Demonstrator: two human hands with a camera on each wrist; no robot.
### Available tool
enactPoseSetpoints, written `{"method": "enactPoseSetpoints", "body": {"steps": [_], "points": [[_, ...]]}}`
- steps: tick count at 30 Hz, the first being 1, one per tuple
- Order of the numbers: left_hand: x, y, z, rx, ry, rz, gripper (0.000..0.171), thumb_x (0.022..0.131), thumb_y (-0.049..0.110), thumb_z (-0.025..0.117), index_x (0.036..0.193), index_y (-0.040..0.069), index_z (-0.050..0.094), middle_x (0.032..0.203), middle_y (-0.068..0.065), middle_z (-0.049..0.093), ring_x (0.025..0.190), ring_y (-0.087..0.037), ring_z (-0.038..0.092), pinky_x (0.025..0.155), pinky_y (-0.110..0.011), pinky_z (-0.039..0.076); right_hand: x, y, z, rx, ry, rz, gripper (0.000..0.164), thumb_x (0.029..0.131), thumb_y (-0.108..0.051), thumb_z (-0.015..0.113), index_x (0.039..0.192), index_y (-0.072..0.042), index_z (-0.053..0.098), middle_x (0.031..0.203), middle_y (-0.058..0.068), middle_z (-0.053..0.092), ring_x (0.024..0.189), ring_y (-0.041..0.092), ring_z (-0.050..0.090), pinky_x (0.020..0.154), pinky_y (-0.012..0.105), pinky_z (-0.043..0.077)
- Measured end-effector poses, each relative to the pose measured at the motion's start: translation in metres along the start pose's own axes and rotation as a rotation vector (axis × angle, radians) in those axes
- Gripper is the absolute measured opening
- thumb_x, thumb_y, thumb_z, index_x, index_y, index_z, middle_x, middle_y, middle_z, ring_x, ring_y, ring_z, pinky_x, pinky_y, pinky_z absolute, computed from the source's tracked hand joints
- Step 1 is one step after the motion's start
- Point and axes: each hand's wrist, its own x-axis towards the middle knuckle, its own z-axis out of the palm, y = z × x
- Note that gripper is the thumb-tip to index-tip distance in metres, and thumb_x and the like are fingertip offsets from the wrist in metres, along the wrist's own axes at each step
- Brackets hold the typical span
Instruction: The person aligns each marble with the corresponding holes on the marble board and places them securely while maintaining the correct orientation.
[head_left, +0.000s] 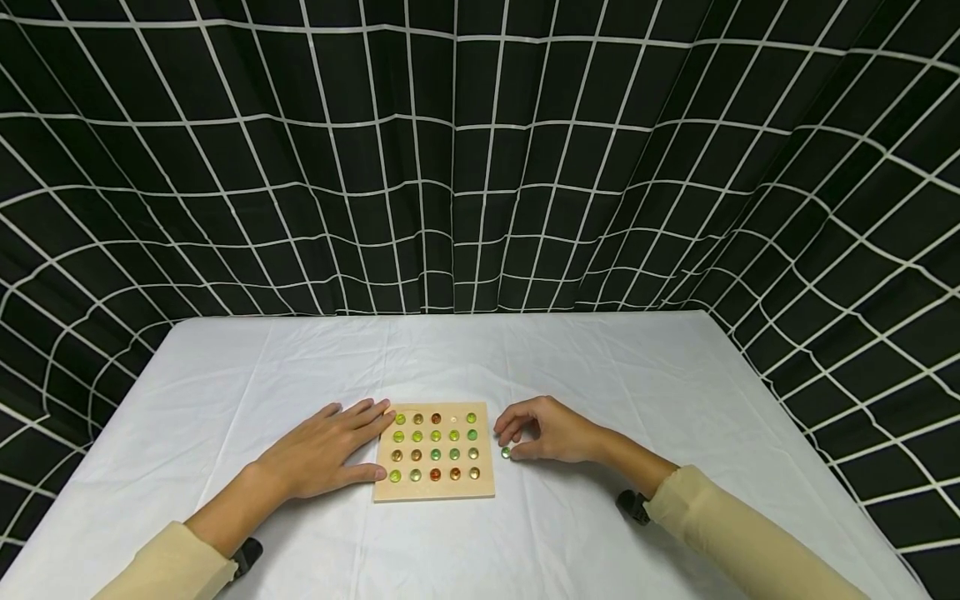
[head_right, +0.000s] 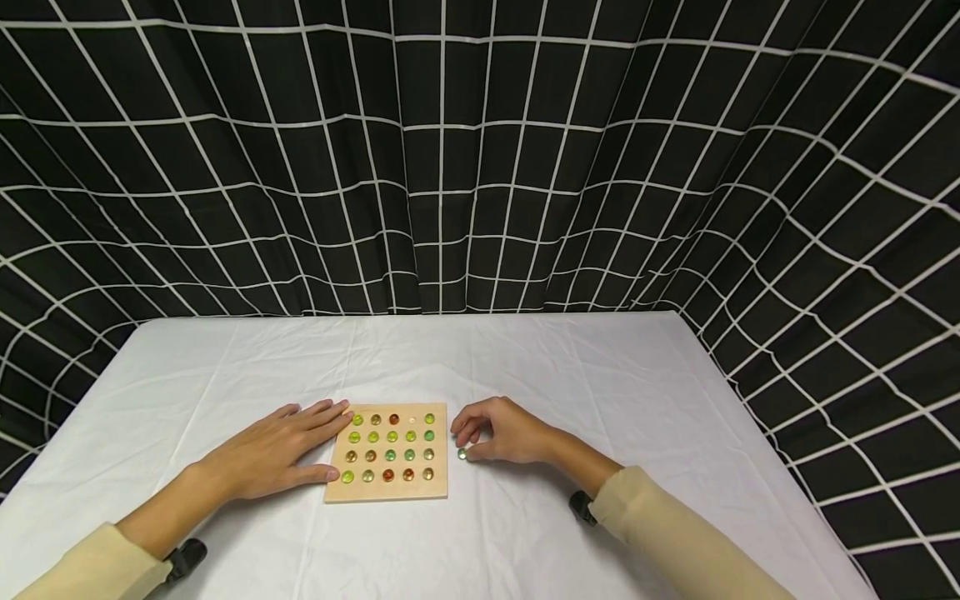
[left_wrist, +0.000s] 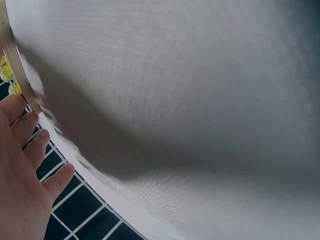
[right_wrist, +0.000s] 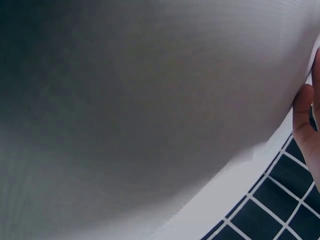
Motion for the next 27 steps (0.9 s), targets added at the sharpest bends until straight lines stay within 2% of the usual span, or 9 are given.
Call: {"method": "enactPoseSetpoints", "body": {"steps": [4, 12, 27], "points": [[0.0000, 0.0000, -0.0001, -0.001, -0.001, 0.001, 0.081, 0.095, 0.069, 0.043, 0.155, 0.015, 0.038, 0.159, -0.006, 0.036, 0.145, -0.029, 0.034, 0.113, -0.059, 0.031, 0.0006, -0.0002, 0.0003, -0.001, -0.007, -0.004, 0.030, 0.081, 0.004, 0.077, 0.108, -0.006, 0.071, 0.092, -0.001, 0.075, 0.091, 0.013, 0.069, 0.084, 0.027, 0.050], [-0.0006, 0.0006, -0.0006, -0.011, 0.004, -0.003, 0.081, 0.095, 0.069, 0.044, 0.155, 0.015, 0.038, 0.158, -0.006, 0.037, 0.145, -0.030, 0.034, 0.113, -0.060, 0.030, 0.0017, -0.0009, 0.0015, -0.015, -0.010, -0.013, 0.030, 0.081, 0.005, 0.077, 0.108, -0.005, 0.070, 0.091, -0.001, 0.074, 0.089, 0.012, 0.069, 0.078, 0.027, 0.051], [-0.0013, 0.0005, 0.0004, -0.014, 0.005, -0.004, 0.081, 0.095, 0.070, 0.043, 0.155, 0.015, 0.038, 0.159, -0.006, 0.036, 0.145, -0.030, 0.034, 0.113, -0.060, 0.030, 0.0051, -0.0021, 0.0019, -0.012, 0.004, -0.025, 0.028, 0.082, 0.007, 0.075, 0.107, -0.004, 0.070, 0.090, 0.000, 0.073, 0.085, 0.010, 0.067, 0.076, 0.026, 0.054]]}}
